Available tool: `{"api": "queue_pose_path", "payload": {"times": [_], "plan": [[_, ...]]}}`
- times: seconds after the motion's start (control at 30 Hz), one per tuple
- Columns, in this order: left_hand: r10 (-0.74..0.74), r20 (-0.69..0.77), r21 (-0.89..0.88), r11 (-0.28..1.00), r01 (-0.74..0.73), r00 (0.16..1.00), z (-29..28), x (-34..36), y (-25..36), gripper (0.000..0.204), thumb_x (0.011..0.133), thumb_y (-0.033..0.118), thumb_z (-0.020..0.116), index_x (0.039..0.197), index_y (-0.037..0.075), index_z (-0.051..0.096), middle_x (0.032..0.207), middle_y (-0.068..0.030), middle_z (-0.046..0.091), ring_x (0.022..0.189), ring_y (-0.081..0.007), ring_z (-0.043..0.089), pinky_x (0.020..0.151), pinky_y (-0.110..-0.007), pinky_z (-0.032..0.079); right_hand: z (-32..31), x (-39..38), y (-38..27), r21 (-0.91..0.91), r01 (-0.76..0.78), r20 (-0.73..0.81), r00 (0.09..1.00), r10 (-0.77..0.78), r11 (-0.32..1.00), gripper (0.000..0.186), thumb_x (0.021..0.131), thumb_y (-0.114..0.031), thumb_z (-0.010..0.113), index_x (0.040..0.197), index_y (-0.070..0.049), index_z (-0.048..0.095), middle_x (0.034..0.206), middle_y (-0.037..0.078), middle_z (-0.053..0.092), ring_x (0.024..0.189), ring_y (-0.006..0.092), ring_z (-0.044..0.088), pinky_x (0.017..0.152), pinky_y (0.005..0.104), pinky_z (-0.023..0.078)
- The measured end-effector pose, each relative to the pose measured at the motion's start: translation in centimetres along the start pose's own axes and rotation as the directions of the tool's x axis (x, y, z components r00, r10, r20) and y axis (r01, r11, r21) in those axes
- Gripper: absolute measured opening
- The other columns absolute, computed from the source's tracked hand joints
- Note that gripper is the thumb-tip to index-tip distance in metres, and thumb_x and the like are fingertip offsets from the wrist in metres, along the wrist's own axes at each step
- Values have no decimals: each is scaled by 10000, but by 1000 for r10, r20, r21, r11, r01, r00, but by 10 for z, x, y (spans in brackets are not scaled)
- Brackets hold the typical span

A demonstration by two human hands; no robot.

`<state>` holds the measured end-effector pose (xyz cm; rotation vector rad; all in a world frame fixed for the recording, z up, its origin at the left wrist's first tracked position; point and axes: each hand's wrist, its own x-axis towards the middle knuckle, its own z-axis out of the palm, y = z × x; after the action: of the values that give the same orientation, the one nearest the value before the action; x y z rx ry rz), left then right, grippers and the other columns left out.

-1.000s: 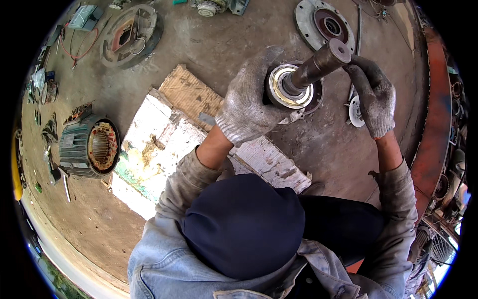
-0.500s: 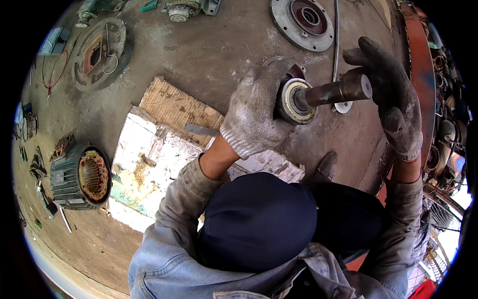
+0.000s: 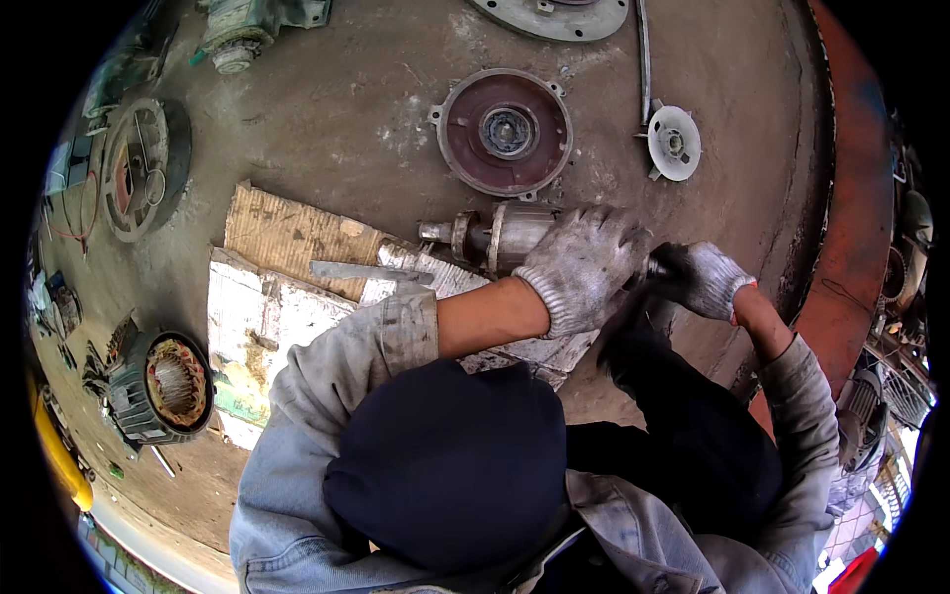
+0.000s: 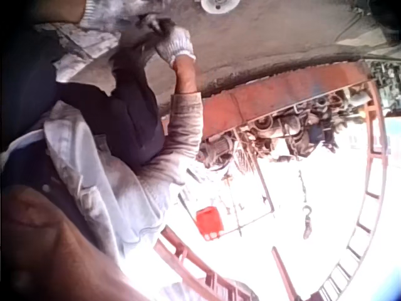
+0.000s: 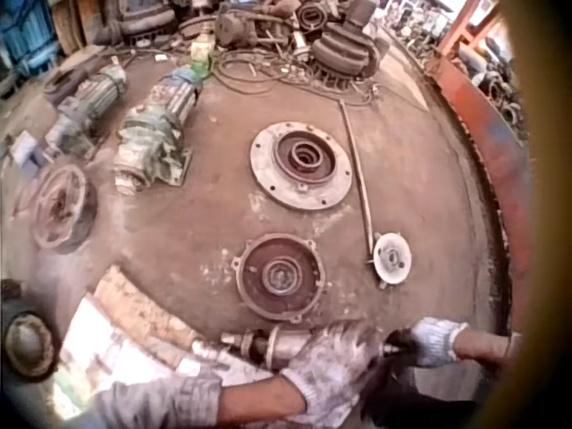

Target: The person disassembles an electric motor by removing the end caps and extracting the rotor. They then clean the internal components and reassemble the motor, placing the rotor back into the housing and securing the end caps.

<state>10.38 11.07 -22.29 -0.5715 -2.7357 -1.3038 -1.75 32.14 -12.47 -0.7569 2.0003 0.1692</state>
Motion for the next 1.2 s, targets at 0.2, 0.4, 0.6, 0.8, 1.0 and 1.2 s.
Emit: {"api": "queue_pose_path", "payload": {"times": [0.2,0.4,0.6,0.8,1.0,1.2], "plan": [[-145,-15,93,985,146,989,6,-15,-23,920,717,449,911,1456,24,566,1415,-212,546,1321,-419,541,1087,-593,445,2,52,34,59,115,-101,989,-109,992,327,890,-227,763,1189,-100,718,1047,185,760,1011,431,719,857,513,577],[-207,91,167,967,190,974,15,6,-19,901,768,416,882,1493,6,539,1429,-204,560,1358,-393,535,1142,-596,430,36,81,79,-12,223,-228,949,-219,975,403,887,-241,802,1244,-81,705,1152,203,729,1036,434,697,905,517,564],[-344,126,287,911,298,931,24,8,-6,879,775,389,859,1505,23,534,1482,-188,547,1402,-377,514,1159,-575,428,53,85,81,30,443,-412,822,-393,896,683,822,-248,880,1414,-67,593,1374,208,623,1226,434,620,1019,528,528],[-439,115,424,833,355,891,37,13,3,957,753,372,880,1570,79,476,1506,-166,533,1429,-367,498,1167,-575,430,69,107,93,13,678,-550,619,-561,735,753,719,-195,940,1379,-53,605,1326,191,641,1152,421,660,940,512,569],[-491,131,529,769,358,861,43,9,16,1027,749,373,904,1608,91,415,1524,-173,500,1443,-376,472,1217,-569,387,68,106,89,-119,731,-559,510,-653,672,708,694,-226,917,1307,-20,629,1268,186,660,1123,407,665,909,541,549],[-529,149,558,742,371,836,49,16,17,1181,595,452,985,1590,106,450,1490,-171,536,1403,-376,516,1176,-563,441,72,113,96,-214,692,-565,488,-665,690,724,766,-364,908,1329,2,636,1253,214,677,1081,417,670,933,511,544]]}}
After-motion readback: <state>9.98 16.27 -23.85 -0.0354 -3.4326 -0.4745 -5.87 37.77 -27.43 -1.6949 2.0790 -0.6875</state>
